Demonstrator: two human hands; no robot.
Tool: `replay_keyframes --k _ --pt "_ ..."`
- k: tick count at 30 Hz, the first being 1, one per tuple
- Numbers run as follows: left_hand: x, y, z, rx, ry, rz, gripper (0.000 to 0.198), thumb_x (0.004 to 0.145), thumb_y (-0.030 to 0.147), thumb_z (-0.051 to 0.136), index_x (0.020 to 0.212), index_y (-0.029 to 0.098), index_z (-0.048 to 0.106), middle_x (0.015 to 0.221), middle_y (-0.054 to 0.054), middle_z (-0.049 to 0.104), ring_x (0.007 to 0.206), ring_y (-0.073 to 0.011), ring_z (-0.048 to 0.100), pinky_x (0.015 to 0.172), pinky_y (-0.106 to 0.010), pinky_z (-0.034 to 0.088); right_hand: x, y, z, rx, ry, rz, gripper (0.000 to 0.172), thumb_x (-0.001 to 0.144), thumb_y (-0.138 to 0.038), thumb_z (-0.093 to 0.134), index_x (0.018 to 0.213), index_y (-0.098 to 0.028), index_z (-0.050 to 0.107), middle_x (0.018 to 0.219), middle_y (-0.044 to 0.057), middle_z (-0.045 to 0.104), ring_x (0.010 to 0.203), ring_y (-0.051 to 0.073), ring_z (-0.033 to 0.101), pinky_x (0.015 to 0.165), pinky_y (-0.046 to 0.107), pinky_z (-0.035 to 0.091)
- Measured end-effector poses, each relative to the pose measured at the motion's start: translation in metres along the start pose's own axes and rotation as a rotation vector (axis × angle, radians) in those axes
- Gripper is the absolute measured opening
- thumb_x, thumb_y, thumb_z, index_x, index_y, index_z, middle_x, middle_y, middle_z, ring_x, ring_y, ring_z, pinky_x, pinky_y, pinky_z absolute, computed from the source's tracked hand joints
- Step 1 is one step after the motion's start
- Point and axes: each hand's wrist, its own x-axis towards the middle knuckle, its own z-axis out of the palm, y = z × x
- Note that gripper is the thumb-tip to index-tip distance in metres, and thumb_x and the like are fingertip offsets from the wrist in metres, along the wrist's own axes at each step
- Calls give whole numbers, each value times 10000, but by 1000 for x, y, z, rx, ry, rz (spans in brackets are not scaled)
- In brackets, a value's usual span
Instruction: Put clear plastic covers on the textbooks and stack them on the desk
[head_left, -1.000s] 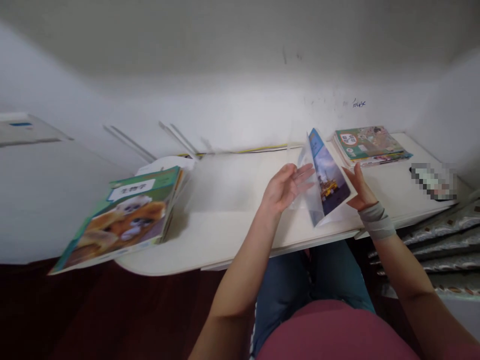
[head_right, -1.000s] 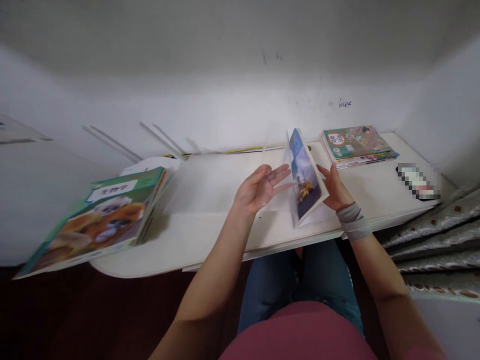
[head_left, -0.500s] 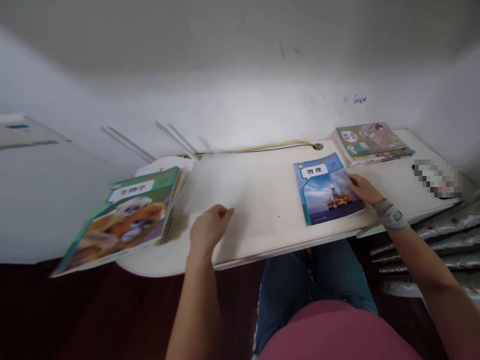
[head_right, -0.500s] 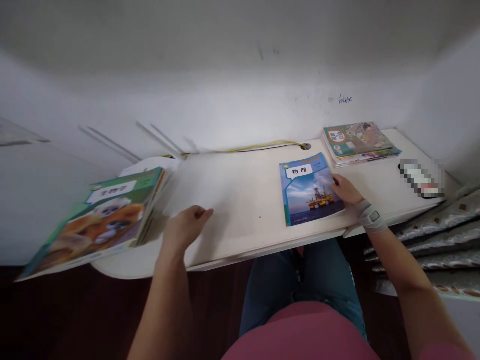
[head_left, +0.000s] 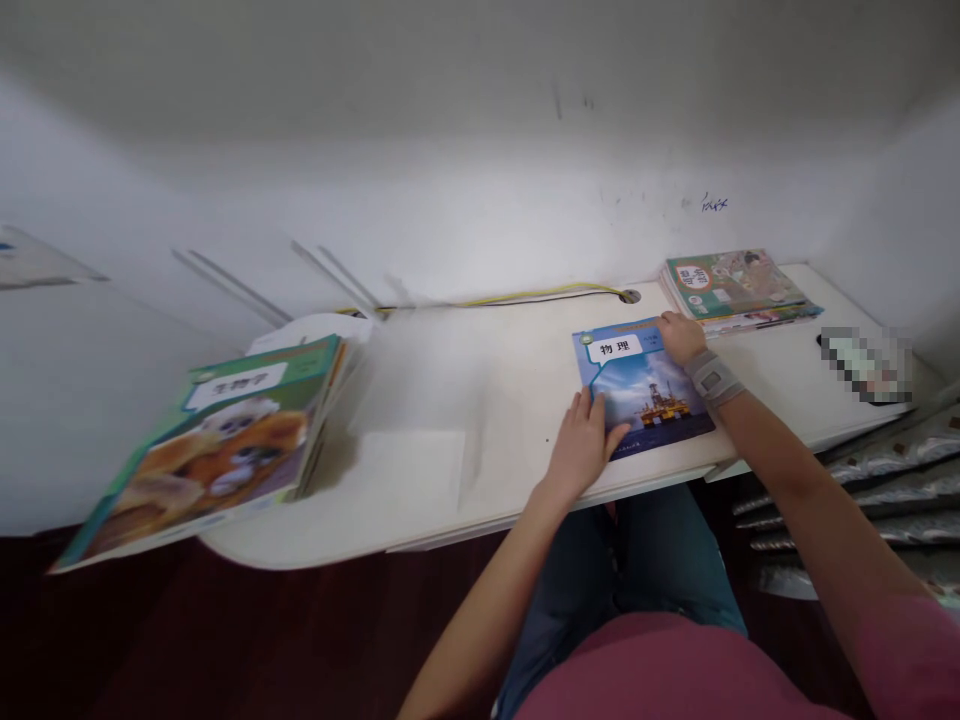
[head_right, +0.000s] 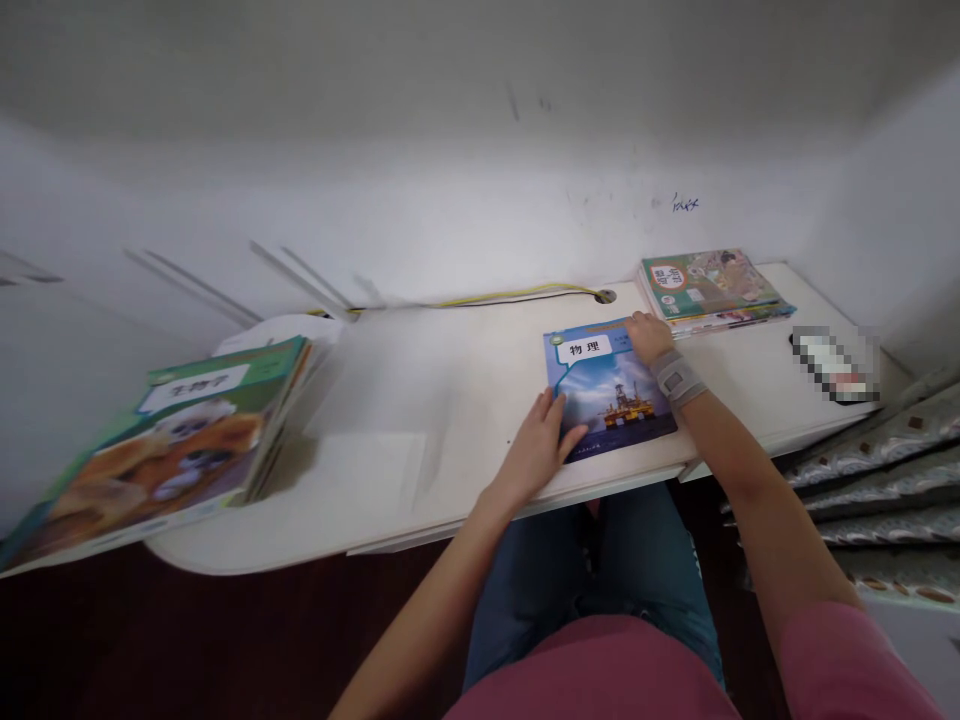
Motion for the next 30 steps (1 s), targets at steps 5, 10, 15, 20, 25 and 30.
replay_keyframes --k 5,10,15,20,25,30 --pt "-16 -6 19 94 -28 39 787 869 629 414 1412 61 366 1504 -299 254 1403 -377 252 1114 -550 267 5 4 14 50 -24 -15 368 936 -143 332 1180 -118 606 1168 143 633 1047 212 580 893 308 416" --pt "-19 -12 15 114 -55 137 861 826 684 438 1479 146 275 1536 -225 236 1422 -380 180 1109 -579 258 4 4 16 92 -19 -21 392 956 -227 343 1284 -136 537 1290 134 574 1140 217 549 944 306 407" --pt "-20 -10 15 142 -52 141 832 847 667 416 1489 160 259 1541 -214 228 1427 -375 167 1115 -582 240 4 1 17 118 -26 -9 429 959 -282 361 1324 -108 503 1357 170 521 1235 251 489 999 345 382" --pt "-20 -9 13 139 -74 131 827 840 662 440 1482 167 277 1548 -208 211 1427 -379 165 1115 -577 237 4 -2 16 165 -7 -20 472 971 -336 340 1337 -79 490 1358 201 515 1248 276 475 1024 385 363" --pt "-20 -9 13 126 -69 129 817 836 662 449 1469 165 308 1549 -208 211 1427 -386 161 1110 -576 243 3 -6 16 314 39 6 495 973 -362 319 1346 -81 484 1369 197 514 1268 284 462 1046 448 350" --pt "-19 -7 11 94 -74 104 789 840 666 435 1456 181 343 1550 -182 237 1427 -387 160 1122 -573 224 5 1 8 805 174 24 533 961 -461 304 1335 -131 490 1352 128 551 1239 202 503 1052 360 385"
